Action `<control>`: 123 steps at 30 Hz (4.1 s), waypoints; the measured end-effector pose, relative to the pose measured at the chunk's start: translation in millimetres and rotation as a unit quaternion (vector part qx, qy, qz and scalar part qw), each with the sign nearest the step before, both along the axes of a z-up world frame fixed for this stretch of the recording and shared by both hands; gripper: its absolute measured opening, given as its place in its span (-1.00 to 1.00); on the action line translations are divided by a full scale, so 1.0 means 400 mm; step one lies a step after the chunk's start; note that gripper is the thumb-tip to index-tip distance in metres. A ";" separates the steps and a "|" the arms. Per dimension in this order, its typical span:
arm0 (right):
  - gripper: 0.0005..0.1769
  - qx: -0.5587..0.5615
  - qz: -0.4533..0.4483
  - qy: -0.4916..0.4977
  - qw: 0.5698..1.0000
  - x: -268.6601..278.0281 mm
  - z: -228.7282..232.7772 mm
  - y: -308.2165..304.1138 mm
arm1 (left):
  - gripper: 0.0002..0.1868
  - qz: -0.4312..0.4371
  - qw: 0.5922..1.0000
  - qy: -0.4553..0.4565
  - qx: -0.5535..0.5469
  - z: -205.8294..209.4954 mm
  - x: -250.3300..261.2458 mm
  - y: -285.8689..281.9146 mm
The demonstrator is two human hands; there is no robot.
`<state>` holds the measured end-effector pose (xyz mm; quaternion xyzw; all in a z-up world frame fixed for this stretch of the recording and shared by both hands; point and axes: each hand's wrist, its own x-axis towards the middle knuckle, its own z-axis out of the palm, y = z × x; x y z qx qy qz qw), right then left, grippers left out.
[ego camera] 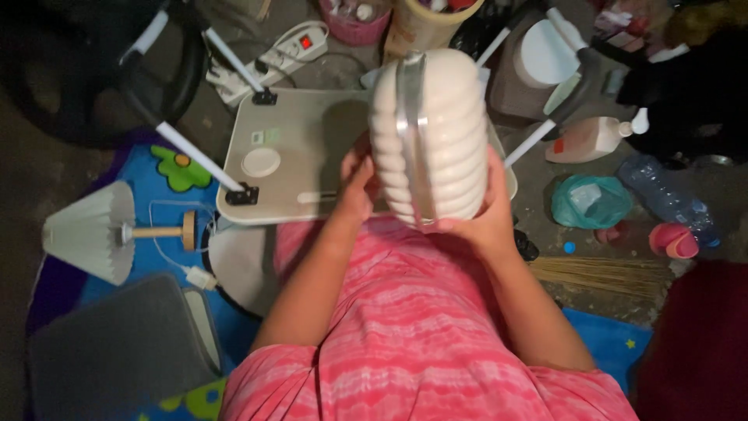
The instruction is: The person is seen cleaning a folding desk and then putting items back in a basket.
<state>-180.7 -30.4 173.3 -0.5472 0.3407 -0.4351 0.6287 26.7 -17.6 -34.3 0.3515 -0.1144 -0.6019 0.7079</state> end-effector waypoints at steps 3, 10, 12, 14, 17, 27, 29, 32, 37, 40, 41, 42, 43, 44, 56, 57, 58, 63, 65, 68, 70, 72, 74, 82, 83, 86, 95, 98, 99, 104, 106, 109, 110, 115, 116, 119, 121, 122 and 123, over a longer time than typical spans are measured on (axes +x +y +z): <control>0.38 -0.428 -0.157 0.385 0.802 -0.067 0.024 -0.001 | 0.14 -0.149 0.977 -0.002 -0.153 0.095 -0.031 -0.024; 0.22 -0.589 -0.278 0.363 0.666 -0.183 0.052 -0.065 | 0.16 -0.215 0.894 0.354 -0.174 0.275 -0.189 -0.124; 0.25 -0.671 -0.150 0.281 0.670 -0.246 0.014 -0.091 | 0.11 -0.210 0.918 0.279 -0.189 0.279 -0.234 -0.143; 0.25 -0.558 -0.163 0.331 0.743 -0.259 0.050 -0.083 | 0.09 -0.205 0.928 0.243 -0.194 0.276 -0.272 -0.145; 0.33 -0.271 -0.158 0.206 0.927 -0.232 0.076 -0.087 | 0.06 -0.203 0.943 0.177 -0.196 0.288 -0.292 -0.133; 0.46 -0.010 -0.119 -0.056 0.991 -0.257 -0.045 -0.076 | 0.44 -0.198 0.948 -0.119 -0.219 0.335 -0.297 -0.122; 0.48 -0.069 -0.138 -0.014 0.988 -0.250 -0.058 -0.051 | 0.45 -0.197 0.947 -0.149 -0.205 0.297 -0.302 -0.111; 0.51 -0.167 -0.164 0.003 0.972 -0.247 -0.093 -0.018 | 0.47 -0.157 0.913 -0.249 -0.283 0.328 -0.306 -0.104; 0.50 0.128 -0.246 -0.117 0.954 -0.276 -0.171 0.022 | 0.38 -0.208 0.916 -0.250 -0.235 0.341 -0.372 -0.110; 0.52 -0.012 -0.257 -0.068 0.964 -0.348 -0.213 0.032 | 0.34 -0.209 0.915 -0.264 -0.225 0.398 -0.418 -0.130; 0.50 -0.039 -0.254 -0.081 0.963 -0.372 -0.197 0.026 | 0.35 -0.217 0.885 -0.297 -0.284 0.430 -0.430 -0.138; 0.48 -0.067 -0.251 -0.094 0.961 -0.395 -0.181 0.022 | 0.37 -0.223 0.851 -0.328 -0.343 0.461 -0.443 -0.144; 0.48 -0.071 -0.261 -0.093 0.958 -0.425 -0.146 0.004 | 0.37 -0.230 0.848 -0.325 -0.350 0.485 -0.470 -0.171; 0.46 -0.030 -0.282 -0.133 0.950 -0.454 -0.110 -0.014 | 0.34 -0.266 0.838 -0.329 -0.346 0.510 -0.498 -0.199; -0.14 -0.047 -0.437 -0.274 0.856 -1.134 0.304 -0.415 | -0.23 -0.249 0.578 -0.639 -0.442 0.837 -0.879 -0.452; -0.10 -0.046 -0.447 -0.275 0.850 -1.166 0.322 -0.437 | -0.27 -0.222 0.574 -0.640 -0.460 0.844 -0.899 -0.461; -0.10 -0.048 -0.450 -0.277 0.847 -1.182 0.319 -0.450 | -0.27 -0.224 0.571 -0.639 -0.465 0.851 -0.909 -0.477; -0.08 -0.043 -0.517 -0.309 0.797 -1.187 0.188 -0.427 | -0.32 -0.236 0.612 -0.658 -0.369 0.800 -0.920 -0.529; -0.10 -0.034 -0.532 -0.328 0.780 -1.198 0.064 -0.401 | -0.32 -0.213 0.602 -0.677 -0.367 0.728 -0.923 -0.540; -0.12 -0.014 -0.588 -0.326 0.740 -1.175 -0.083 -0.381 | -0.33 -0.191 0.586 -0.707 -0.348 0.635 -0.927 -0.525; -0.11 -0.008 -0.628 -0.304 0.716 -1.155 -0.119 -0.421 | -0.33 -0.191 0.581 -0.716 -0.335 0.595 -0.939 -0.516; 0.05 0.071 -0.694 -0.287 0.656 -1.125 -0.125 -0.481 | -0.31 -0.225 0.578 -0.717 -0.318 0.558 -0.944 -0.492; 0.14 0.104 -0.692 -0.284 0.656 -1.116 -0.115 -0.553 | -0.32 -0.224 0.578 -0.718 -0.318 0.543 -0.948 -0.474; 0.44 0.224 -0.679 -0.249 0.654 -1.086 -0.116 -0.713 | -0.34 -0.244 0.571 -0.717 -0.316 0.561 -0.914 -0.483; 0.42 0.218 -0.659 -0.247 0.676 -1.096 -0.136 -0.698 | -0.35 -0.253 0.580 -0.712 -0.305 0.563 -0.913 -0.486; 0.39 0.181 -0.622 -0.271 0.712 -1.137 -0.212 -0.661 | -0.38 -0.261 0.592 -0.703 -0.294 0.554 -0.915 -0.491; 0.11 0.133 -0.489 -0.355 0.786 -1.236 -0.259 -0.631 | -0.44 -0.278 0.592 -0.700 -0.288 0.513 -0.911 -0.467; -0.03 0.075 -0.479 -0.359 0.798 -1.195 -0.288 -0.579 | -0.45 -0.278 0.581 -0.712 -0.280 0.487 -0.881 -0.452; -0.12 0.011 -0.471 -0.369 0.801 -1.186 -0.319 -0.562 | -0.46 -0.269 0.576 -0.719 -0.282 0.474 -0.870 -0.450; 0.00 0.020 -0.477 -0.224 0.849 -1.042 -0.342 -0.372 | -0.50 -0.253 0.553 -0.747 -0.268 0.402 -0.809 -0.408; 0.10 0.040 -0.473 -0.146 0.868 -1.025 -0.371 -0.350 | -0.52 -0.249 0.551 -0.754 -0.258 0.381 -0.790 -0.387; 0.26 0.075 -0.425 0.069 0.899 -1.040 -0.448 -0.384 | -0.56 -0.251 0.559 -0.747 -0.258 0.376 -0.776 -0.357; 0.27 0.104 -0.400 0.123 0.902 -1.044 -0.469 -0.405 | -0.57 -0.254 0.563 -0.739 -0.270 0.386 -0.772 -0.343; 0.25 0.199 -0.330 0.234 0.893 -1.060 -0.633 -0.504 | -0.60 -0.260 0.572 -0.726 -0.280 0.402 -0.731 -0.294; 0.20 0.199 -0.323 0.245 0.892 -1.066 -0.691 -0.510 | -0.60 -0.260 0.576 -0.722 -0.281 0.398 -0.721 -0.287; 0.04 0.194 -0.302 0.267 0.895 -1.097 -0.839 -0.512 | -0.61 -0.261 0.590 -0.715 -0.271 0.389 -0.688 -0.277; -0.08 0.188 -0.286 0.278 0.897 -1.125 -0.919 -0.497 | -0.62 -0.260 0.601 -0.710 -0.258 0.388 -0.666 -0.275; -0.22 0.152 -0.301 0.353 0.873 -1.140 -0.952 -0.486 | -0.65 -0.258 0.607 -0.702 -0.269 0.388 -0.655 -0.276; -0.33 0.110 -0.309 0.426 0.843 -1.155 -0.984 -0.485 | -0.68 -0.252 0.613 -0.695 -0.279 0.389 -0.644 -0.277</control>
